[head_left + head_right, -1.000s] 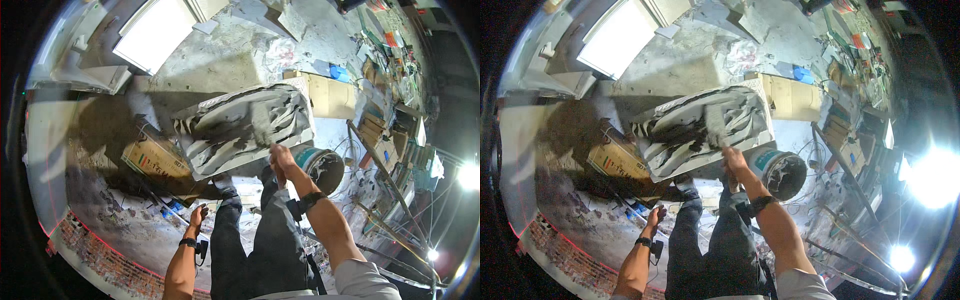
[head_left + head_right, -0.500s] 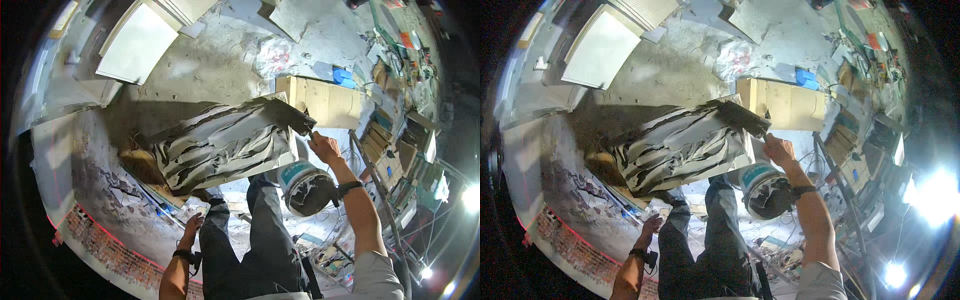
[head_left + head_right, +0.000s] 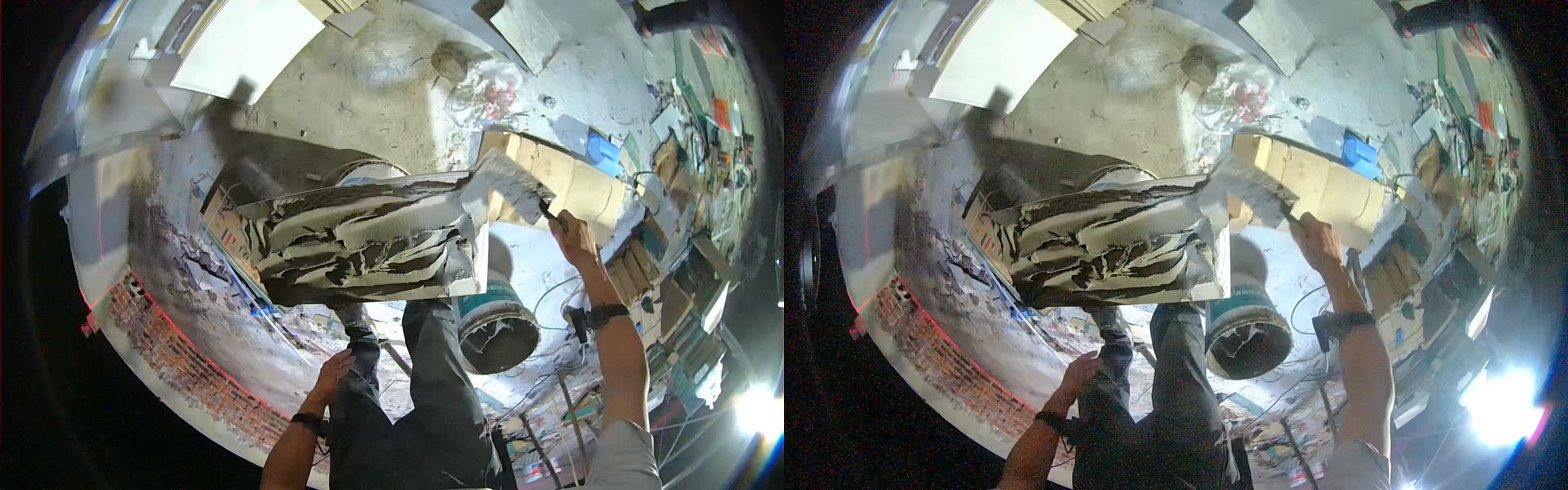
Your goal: Applying mortar to tiles and mounting them onto a wall using a laser level for alignment.
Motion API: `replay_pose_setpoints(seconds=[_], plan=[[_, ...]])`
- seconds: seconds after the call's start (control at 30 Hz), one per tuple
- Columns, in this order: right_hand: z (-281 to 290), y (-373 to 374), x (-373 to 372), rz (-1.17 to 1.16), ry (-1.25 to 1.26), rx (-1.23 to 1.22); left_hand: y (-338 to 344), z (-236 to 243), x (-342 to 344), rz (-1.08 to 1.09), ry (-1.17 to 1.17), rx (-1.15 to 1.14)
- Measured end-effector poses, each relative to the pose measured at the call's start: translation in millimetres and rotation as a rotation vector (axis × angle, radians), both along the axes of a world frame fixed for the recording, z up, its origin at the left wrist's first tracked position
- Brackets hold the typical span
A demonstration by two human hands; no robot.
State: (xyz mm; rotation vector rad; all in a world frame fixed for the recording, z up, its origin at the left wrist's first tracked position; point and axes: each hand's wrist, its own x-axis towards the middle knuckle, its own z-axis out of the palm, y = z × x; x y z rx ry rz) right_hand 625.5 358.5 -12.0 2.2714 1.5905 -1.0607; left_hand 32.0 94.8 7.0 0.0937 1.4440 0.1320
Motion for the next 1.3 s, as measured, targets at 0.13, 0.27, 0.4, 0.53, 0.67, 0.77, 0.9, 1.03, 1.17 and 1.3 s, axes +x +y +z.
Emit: replay_pose_setpoints(seconds=[0.13,0.27,0.4,0.53,0.67,0.77,0.9,1.03,1.17,1.3], plan=[[-1.3,75.0,-37.3,0.59,-0.011,0.084,19.1,0.1,16.5,-0.003,0.049,0.004],[-3.0,128.5,-79.3,0.478,-0.032,0.167,10.8,0.8,20.7,0.135,0.059,-0.009],[0.8,145.8,-106.7,0.735,0.035,0.059,-26.3,-4.7,17.0,0.333,0.077,-0.019],[-21.3,162.9,-143.0,0.87,-0.001,0.098,-59.2,-16.7,14.2,0.354,0.088,-0.044],[-32.4,174.3,-176.0,0.86,0.158,0.367,-77.8,-6.6,14.4,0.288,0.13,0.067],[-29.5,178.2,-206.0,1.145,0.052,0.097,-76.5,-4.6,20.7,0.322,0.105,0.065],[-35.2,192.0,-259.3,0.956,0.033,0.152,-71.7,-2.4,31.7,0.457,0.12,0.037],[-44.8,190.9,-306.8,1.084,0.06,0.181,-77.8,7.6,35.9,0.442,0.126,0.135],[-42.2,188.6,-349.6,1.019,0.096,0.082,-89.4,13.5,29.1,0.47,0.132,0.209],[-34.3,189.5,-383.9,0.813,0.085,-0.011,-100.2,11.9,15.4,0.503,0.142,0.169]])
